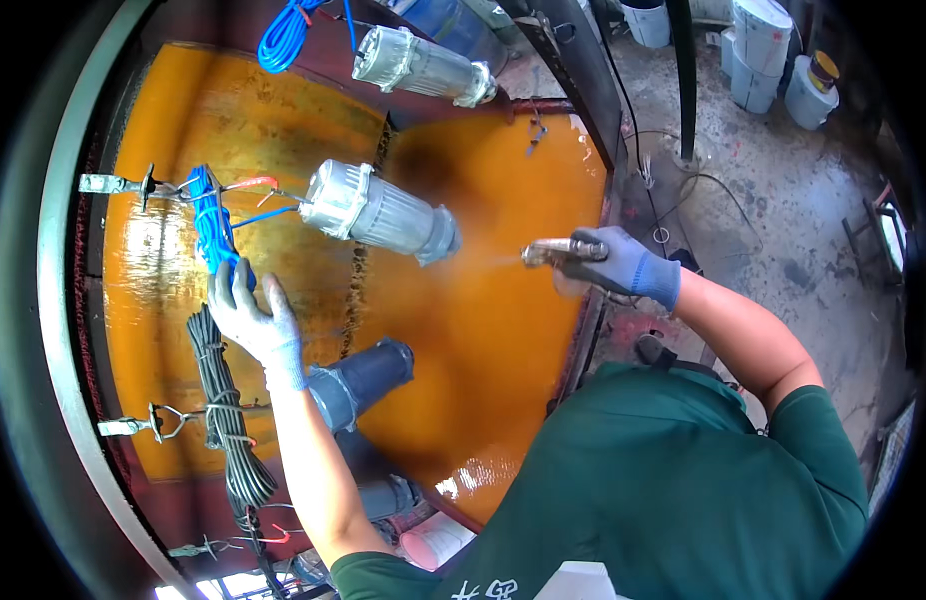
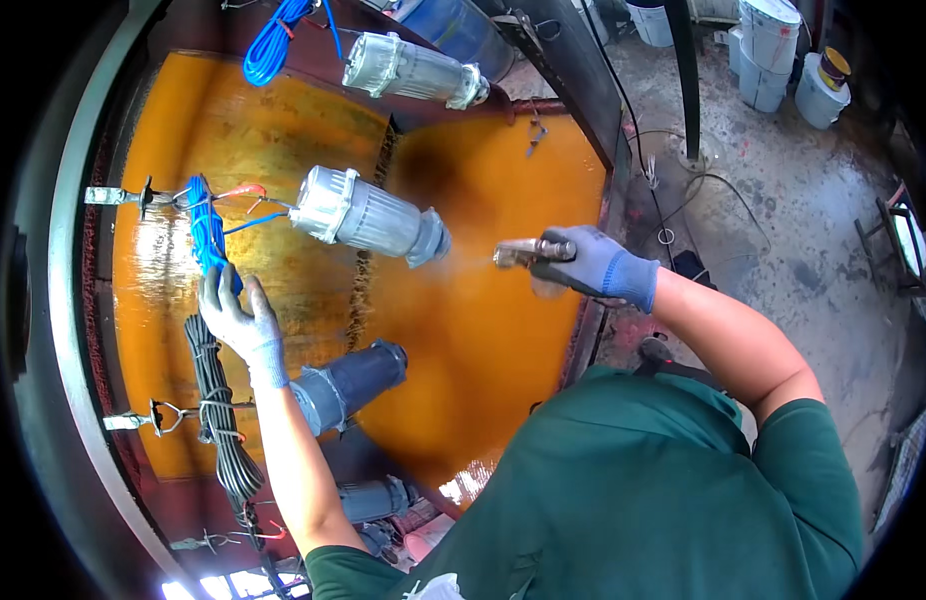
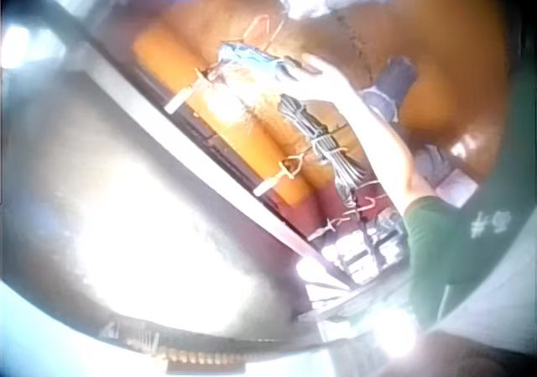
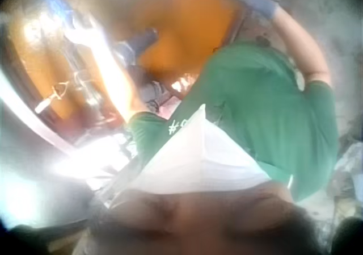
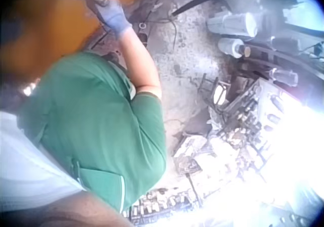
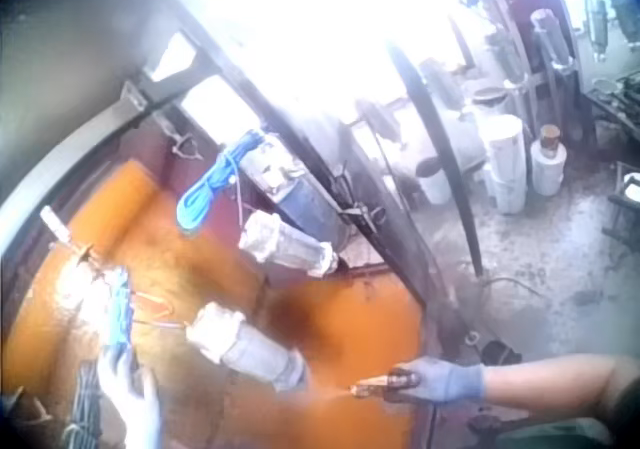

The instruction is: The person spray paints suspended metal components using a spray gun while rotating them by hand, operates a control panel to advance the line, and spray paints the next hanging components.

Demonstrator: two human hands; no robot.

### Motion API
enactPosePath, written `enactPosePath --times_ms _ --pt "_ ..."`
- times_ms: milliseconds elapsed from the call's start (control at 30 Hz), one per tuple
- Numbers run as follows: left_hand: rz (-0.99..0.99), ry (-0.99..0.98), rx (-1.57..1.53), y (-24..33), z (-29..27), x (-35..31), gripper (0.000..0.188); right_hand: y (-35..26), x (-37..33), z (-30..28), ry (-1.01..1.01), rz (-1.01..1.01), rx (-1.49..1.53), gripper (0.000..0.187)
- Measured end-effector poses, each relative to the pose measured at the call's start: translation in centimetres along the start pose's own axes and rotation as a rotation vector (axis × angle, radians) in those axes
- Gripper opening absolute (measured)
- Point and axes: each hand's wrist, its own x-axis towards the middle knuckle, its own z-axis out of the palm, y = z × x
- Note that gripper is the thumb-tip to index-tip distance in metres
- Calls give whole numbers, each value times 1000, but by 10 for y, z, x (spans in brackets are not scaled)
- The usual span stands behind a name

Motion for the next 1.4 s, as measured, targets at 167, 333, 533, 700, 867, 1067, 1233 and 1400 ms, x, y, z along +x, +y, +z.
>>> enactPosePath --times_ms 167,333,533,700,867,1067,1233,1400 --pt "-223 -9 172 -12 24 -38 44 8 33 -14 105 -84 -19 28" --pt "-569 -117 -404 35 38 -102 39 3 31 2 -164 -82 -77 28" --pt "-1138 -716 -723 153 69 -367 24 -7 28 10 -76 -79 -79 26" --pt "-988 -1276 -738 247 -19 -462 32 2 37 7 15 -84 -94 25" --pt "-1129 -1582 -731 284 -107 -567 32 -12 40 -8 -222 -84 -212 28" --pt "-1211 -1635 -785 317 -114 -586 32 -12 47 -11 -22 -129 -200 27" --pt "-1190 -1552 -866 335 -72 -566 32 -33 43 -14 -223 -105 -399 29" --pt "-1170 -1513 -902 342 -50 -549 32 -24 55 -12 36 -199 -153 32"
